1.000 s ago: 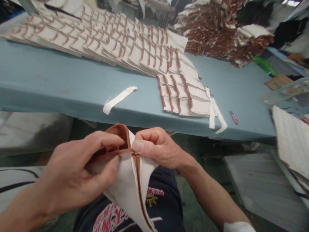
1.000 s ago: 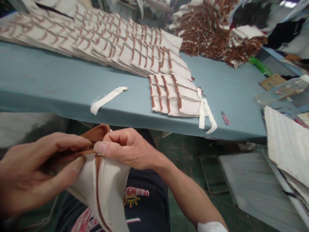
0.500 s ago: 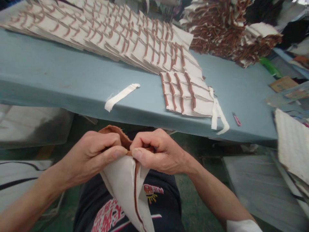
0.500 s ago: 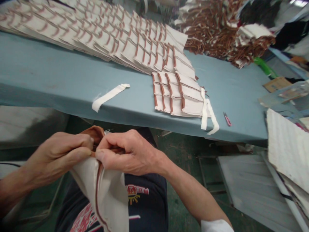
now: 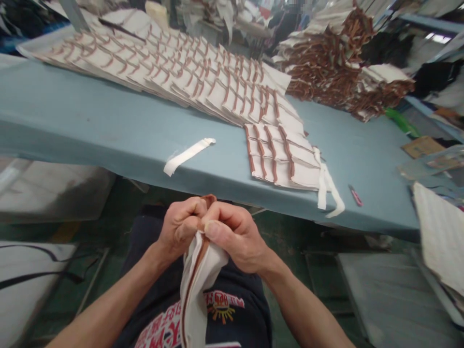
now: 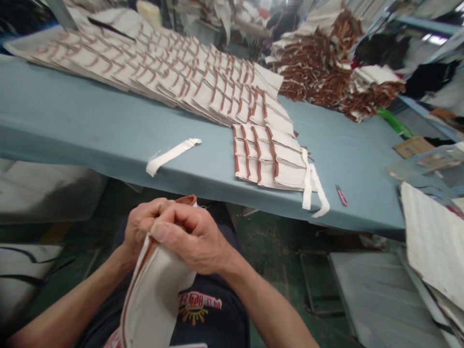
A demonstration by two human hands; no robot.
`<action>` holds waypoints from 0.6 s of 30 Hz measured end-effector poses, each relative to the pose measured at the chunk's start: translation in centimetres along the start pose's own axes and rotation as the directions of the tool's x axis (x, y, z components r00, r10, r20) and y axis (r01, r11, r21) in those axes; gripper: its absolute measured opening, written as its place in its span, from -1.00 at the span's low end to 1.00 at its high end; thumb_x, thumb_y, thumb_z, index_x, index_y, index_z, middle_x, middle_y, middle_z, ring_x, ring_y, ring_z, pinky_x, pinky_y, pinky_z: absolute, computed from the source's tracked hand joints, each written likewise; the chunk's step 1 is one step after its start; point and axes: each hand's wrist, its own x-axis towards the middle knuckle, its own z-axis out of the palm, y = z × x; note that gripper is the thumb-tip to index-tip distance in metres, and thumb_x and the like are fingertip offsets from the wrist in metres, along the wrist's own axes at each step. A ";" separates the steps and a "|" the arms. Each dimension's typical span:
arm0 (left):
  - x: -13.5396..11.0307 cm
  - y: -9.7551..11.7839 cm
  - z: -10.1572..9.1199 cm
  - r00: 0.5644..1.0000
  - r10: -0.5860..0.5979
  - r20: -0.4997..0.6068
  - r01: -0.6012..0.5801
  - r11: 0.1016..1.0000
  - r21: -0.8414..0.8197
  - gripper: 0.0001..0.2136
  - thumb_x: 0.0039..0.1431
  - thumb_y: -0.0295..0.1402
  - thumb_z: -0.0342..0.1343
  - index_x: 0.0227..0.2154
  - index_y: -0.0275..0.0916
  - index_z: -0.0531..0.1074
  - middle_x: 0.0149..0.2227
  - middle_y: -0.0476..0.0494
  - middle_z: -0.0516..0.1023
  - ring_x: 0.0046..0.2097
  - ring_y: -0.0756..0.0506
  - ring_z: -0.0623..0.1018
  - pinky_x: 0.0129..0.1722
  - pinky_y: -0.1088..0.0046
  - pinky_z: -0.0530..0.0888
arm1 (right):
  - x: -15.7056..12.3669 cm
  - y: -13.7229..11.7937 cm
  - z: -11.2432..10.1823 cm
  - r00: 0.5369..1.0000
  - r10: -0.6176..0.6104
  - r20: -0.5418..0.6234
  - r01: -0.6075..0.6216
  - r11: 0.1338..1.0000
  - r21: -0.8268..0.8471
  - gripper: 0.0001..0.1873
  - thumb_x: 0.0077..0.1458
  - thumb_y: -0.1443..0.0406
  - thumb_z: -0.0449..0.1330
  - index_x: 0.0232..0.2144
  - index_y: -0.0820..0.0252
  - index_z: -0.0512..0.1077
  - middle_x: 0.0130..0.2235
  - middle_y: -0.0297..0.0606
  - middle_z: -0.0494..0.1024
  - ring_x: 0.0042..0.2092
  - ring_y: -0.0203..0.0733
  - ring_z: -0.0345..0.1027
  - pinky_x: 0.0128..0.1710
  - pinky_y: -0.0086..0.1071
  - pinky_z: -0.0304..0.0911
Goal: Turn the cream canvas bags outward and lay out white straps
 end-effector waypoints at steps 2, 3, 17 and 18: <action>0.3 -0.1 -0.9 1.000 0.015 0.015 -0.015 1.000 -0.021 -0.33 0.50 0.28 0.02 -0.58 -0.13 0.22 -0.60 0.07 0.31 -0.56 -0.03 0.28 -0.54 0.40 0.29 | -0.2 -0.9 -1.2 0.997 -0.008 0.075 0.014 0.997 -0.077 -0.53 0.34 -0.08 0.35 -0.37 0.17 0.47 -0.44 -0.42 0.39 -0.45 -0.35 0.14 -0.44 -0.44 0.11; 0.5 0.0 -1.5 0.999 0.020 0.033 -0.019 1.000 -0.024 -0.31 0.47 0.33 0.02 -0.58 -0.14 0.25 -0.59 0.07 0.33 -0.55 -0.03 0.31 -0.53 0.39 0.30 | -0.3 -1.4 -1.8 0.992 0.002 0.126 0.015 0.991 -0.131 -0.57 0.39 -0.04 0.33 -0.32 0.19 0.51 -0.43 -0.42 0.40 -0.45 -0.36 0.15 -0.45 -0.44 0.09; 3.5 7.5 -6.1 0.916 -0.091 0.392 0.036 0.989 0.147 -0.46 0.68 -0.05 -0.16 -0.50 -0.13 0.26 -0.50 0.07 0.32 -0.45 -0.04 0.31 -0.41 0.43 0.33 | 2.4 -6.6 -3.8 0.918 -0.086 0.387 0.319 0.741 -0.591 -0.71 0.50 0.14 0.27 -0.27 0.20 0.52 -0.29 -0.34 0.59 -0.28 -0.30 0.37 -0.23 -0.44 0.19; 3.5 7.7 -6.1 0.909 -0.111 0.401 0.048 0.985 0.165 -0.49 0.67 -0.11 -0.16 -0.49 -0.13 0.26 -0.49 0.07 0.33 -0.45 -0.04 0.32 -0.40 0.43 0.33 | 2.4 -6.5 -3.9 0.918 -0.097 0.383 0.326 0.736 -0.594 -0.71 0.49 0.15 0.28 -0.27 0.20 0.52 -0.30 -0.35 0.59 -0.28 -0.31 0.37 -0.23 -0.44 0.19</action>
